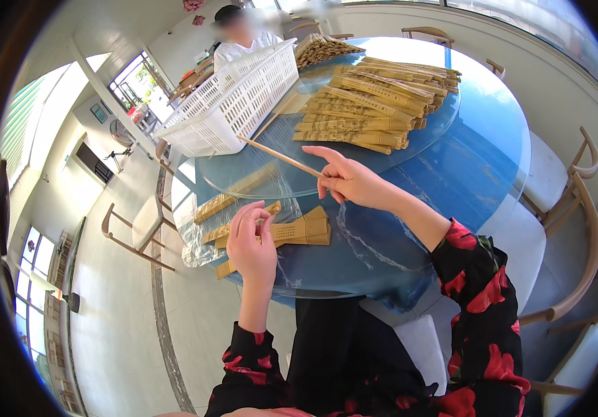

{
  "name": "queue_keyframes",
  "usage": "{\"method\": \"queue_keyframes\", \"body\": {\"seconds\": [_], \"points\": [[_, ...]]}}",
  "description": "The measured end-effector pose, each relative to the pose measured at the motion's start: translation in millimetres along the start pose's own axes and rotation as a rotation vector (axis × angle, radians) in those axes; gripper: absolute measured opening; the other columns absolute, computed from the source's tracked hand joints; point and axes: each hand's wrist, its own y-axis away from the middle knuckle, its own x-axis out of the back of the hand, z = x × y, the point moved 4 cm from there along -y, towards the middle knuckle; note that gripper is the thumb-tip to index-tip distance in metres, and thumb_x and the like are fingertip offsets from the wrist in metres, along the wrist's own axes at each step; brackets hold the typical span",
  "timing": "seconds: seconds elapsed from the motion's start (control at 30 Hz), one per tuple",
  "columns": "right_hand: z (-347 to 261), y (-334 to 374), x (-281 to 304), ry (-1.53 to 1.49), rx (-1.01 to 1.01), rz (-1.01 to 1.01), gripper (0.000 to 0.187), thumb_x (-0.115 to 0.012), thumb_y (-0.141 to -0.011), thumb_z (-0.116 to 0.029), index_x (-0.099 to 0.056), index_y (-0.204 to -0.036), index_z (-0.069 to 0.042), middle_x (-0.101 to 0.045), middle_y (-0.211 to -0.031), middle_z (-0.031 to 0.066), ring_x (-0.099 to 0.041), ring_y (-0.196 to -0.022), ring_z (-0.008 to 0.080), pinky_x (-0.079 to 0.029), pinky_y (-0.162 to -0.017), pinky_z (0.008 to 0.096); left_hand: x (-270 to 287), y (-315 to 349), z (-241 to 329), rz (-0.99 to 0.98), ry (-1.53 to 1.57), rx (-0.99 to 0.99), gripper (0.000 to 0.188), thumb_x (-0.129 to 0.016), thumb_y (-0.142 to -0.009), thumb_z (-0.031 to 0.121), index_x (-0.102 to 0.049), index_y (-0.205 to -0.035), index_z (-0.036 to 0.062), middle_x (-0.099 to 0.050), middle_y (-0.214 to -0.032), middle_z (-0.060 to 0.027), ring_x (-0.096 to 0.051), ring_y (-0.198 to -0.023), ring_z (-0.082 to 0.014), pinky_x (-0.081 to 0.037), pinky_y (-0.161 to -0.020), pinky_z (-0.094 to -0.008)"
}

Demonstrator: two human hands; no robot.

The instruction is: The person repeatedly picks up thin bamboo sticks and inserts them into slots on rectangular bamboo strips, then places the assembled pieces onto a growing stack on the table. The process is continuous and repetitive throughout the clip.

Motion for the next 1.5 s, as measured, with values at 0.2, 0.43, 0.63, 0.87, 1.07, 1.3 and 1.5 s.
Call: {"method": "queue_keyframes", "body": {"seconds": [0.2, 0.43, 0.63, 0.87, 1.07, 1.3, 1.5], "points": [[4, -2, -5, 0.511, 0.183, 0.123, 0.022, -0.055, -0.107, -0.021, -0.068, -0.117, -0.006, -0.068, -0.084, 0.0105, -0.063, -0.076, 0.0287, -0.048, -0.070, 0.0382, 2, 1, -1, 0.005, 0.017, 0.019, 0.012, -0.075, -0.087, 0.000, -0.066, -0.093, 0.0052, -0.072, -0.106, -0.0073, -0.070, -0.076, -0.0232, -0.055, -0.063, -0.0318], [-7, 7, -26, 0.603, 0.024, 0.193, 0.029, -0.068, -0.100, -0.030, -0.068, -0.094, -0.002, -0.064, -0.071, 0.0144, -0.058, -0.064, 0.0356, -0.045, -0.059, 0.0435, -6, 2, 12, -0.091, -0.004, -0.125, 0.015, -0.078, -0.083, 0.003, -0.067, -0.091, 0.0075, -0.069, -0.098, -0.0049, -0.069, -0.084, -0.0251, -0.055, -0.070, -0.0336], [3, 8, -44, 0.495, -0.053, 0.078, 0.024, -0.070, -0.096, -0.027, -0.073, -0.097, -0.003, -0.066, -0.073, 0.0151, -0.060, -0.064, 0.0311, -0.046, -0.060, 0.0406, -13, 1, 23, -0.139, 0.012, -0.251, 0.015, -0.079, -0.081, 0.004, -0.067, -0.090, 0.0078, -0.068, -0.095, -0.0051, -0.068, -0.084, -0.0269, -0.055, -0.070, -0.0364], [-7, 9, -39, 0.470, -0.034, -0.008, 0.022, -0.071, -0.095, -0.025, -0.075, -0.103, -0.005, -0.062, -0.069, 0.0086, -0.057, -0.061, 0.0206, -0.044, -0.060, 0.0358, -13, 1, 20, -0.141, 0.009, -0.232, 0.016, -0.078, -0.082, 0.004, -0.066, -0.091, 0.0078, -0.067, -0.095, -0.0051, -0.068, -0.084, -0.0270, -0.055, -0.070, -0.0367], [-10, 9, -40, 0.497, 0.015, -0.012, 0.023, -0.071, -0.093, -0.027, -0.074, -0.105, -0.007, -0.070, -0.079, 0.0112, -0.064, -0.070, 0.0295, -0.049, -0.064, 0.0400, -10, 0, 23, -0.141, -0.011, -0.272, 0.018, -0.078, -0.080, 0.003, -0.066, -0.093, 0.0080, -0.066, -0.096, -0.0047, -0.069, -0.085, -0.0261, -0.056, -0.071, -0.0360], [-11, 12, -42, 0.638, 0.021, 0.016, 0.026, -0.070, -0.095, -0.031, -0.069, -0.109, -0.009, -0.072, -0.083, 0.0133, -0.068, -0.080, 0.0376, -0.052, -0.068, 0.0468, -12, 1, 20, -0.181, -0.006, -0.244, 0.018, -0.077, -0.080, 0.002, -0.066, -0.094, 0.0078, -0.067, -0.097, -0.0052, -0.069, -0.087, -0.0268, -0.056, -0.073, -0.0369], [-1, 9, -41, 0.746, 0.076, 0.054, 0.033, -0.069, -0.097, -0.038, -0.066, -0.115, -0.011, -0.072, -0.083, 0.0133, -0.069, -0.081, 0.0366, -0.053, -0.069, 0.0486, -12, 2, 15, -0.209, -0.033, -0.196, 0.019, -0.078, -0.080, 0.003, -0.066, -0.093, 0.0078, -0.067, -0.098, -0.0049, -0.069, -0.089, -0.0269, -0.057, -0.075, -0.0370]]}}
